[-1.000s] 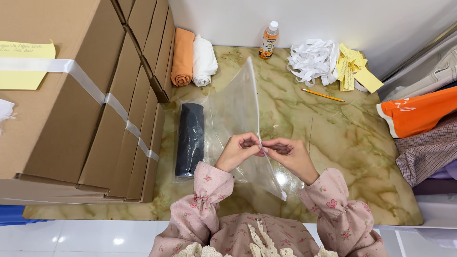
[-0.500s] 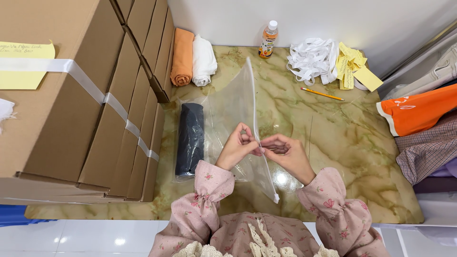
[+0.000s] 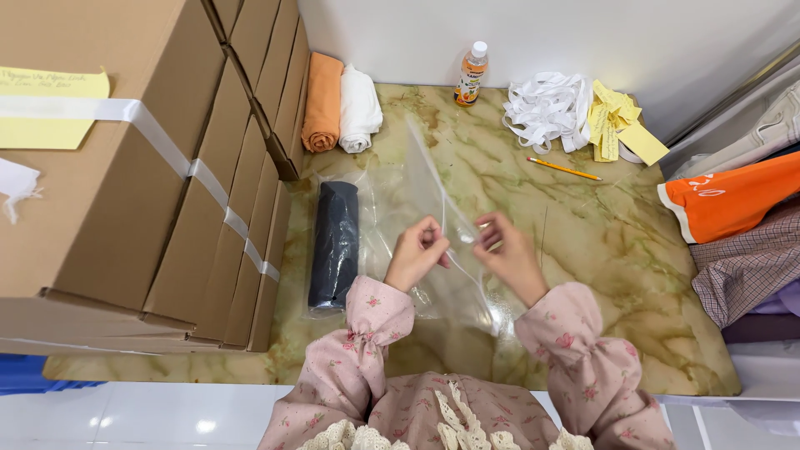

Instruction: The person unties a white ribbon on a cardboard box, opens it, and removes a plastic-wrapped item. They then place the box aside, unwrap the plastic bag, and remove a rolled black fabric item.

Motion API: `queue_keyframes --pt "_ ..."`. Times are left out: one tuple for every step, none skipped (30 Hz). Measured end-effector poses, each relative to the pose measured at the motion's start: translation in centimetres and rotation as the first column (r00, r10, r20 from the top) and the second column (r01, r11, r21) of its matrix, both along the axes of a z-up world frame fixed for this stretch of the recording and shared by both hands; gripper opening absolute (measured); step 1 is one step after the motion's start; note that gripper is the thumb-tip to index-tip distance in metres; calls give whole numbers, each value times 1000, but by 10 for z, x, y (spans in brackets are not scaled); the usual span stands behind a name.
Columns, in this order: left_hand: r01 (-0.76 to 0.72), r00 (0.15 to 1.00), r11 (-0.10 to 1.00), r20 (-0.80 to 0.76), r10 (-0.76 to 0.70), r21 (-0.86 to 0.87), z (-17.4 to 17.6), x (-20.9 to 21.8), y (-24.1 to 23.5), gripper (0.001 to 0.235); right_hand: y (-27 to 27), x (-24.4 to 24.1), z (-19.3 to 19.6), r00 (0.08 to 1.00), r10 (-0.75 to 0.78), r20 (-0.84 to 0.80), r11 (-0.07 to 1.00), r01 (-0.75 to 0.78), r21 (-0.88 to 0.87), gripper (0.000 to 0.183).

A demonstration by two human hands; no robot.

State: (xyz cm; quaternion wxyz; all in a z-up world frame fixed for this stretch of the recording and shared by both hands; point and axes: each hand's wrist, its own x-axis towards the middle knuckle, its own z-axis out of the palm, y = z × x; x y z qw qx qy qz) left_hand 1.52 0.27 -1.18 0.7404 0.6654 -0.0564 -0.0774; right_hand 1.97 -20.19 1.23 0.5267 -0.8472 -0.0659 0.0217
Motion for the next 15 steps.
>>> queue_keyframes --pt "-94 995 996 19 94 7 -9 5 4 9 -14 11 -12 997 -53 56 997 56 -61 44" --pt "-185 982 983 38 184 9 -19 11 7 10 -29 23 -23 988 -104 116 986 118 -121 38" --pt "-185 982 983 38 185 7 -20 12 17 10 -44 31 -36 988 -103 117 985 118 -123 38" --pt "-278 960 960 49 276 36 -21 14 26 11 -60 40 -48 979 -147 140 975 167 -146 36" --pt "-368 929 928 62 365 63 -21 17 35 12 -76 49 -60 968 -189 164 962 216 -168 34" --pt "-368 929 928 63 364 62 -19 17 40 12 -83 50 -64 968 -189 166 962 217 -168 34" --pt "-400 916 909 86 392 119 -18 18 44 12 -90 52 -68 966 -230 114 951 249 -185 33" --pt "-434 901 883 107 421 177 -17 16 50 12 -96 52 -74 961 -269 60 939 275 -205 33" --pt "-437 900 882 104 424 177 -19 14 44 12 -88 47 -65 962 -266 57 940 272 -206 33" --pt "-410 911 900 126 394 150 -21 12 38 11 -81 42 -56 956 -218 196 918 269 -292 42" --pt "-382 920 916 149 363 122 -23 11 31 10 -74 38 -47 933 -155 325 885 277 -374 52" --pt "-384 919 916 148 366 120 -25 9 23 10 -58 33 -29 933 -151 326 885 275 -376 52" --pt "-349 929 930 172 327 112 -27 8 14 11 -43 29 -10 845 -48 533 866 301 -400 54" --pt "-312 938 944 196 288 107 -29 6 6 13 -28 25 8 706 65 705 848 333 -413 55" --pt "-313 937 944 195 289 105 -28 4 -3 13 -21 28 8 707 68 704 847 332 -415 55"
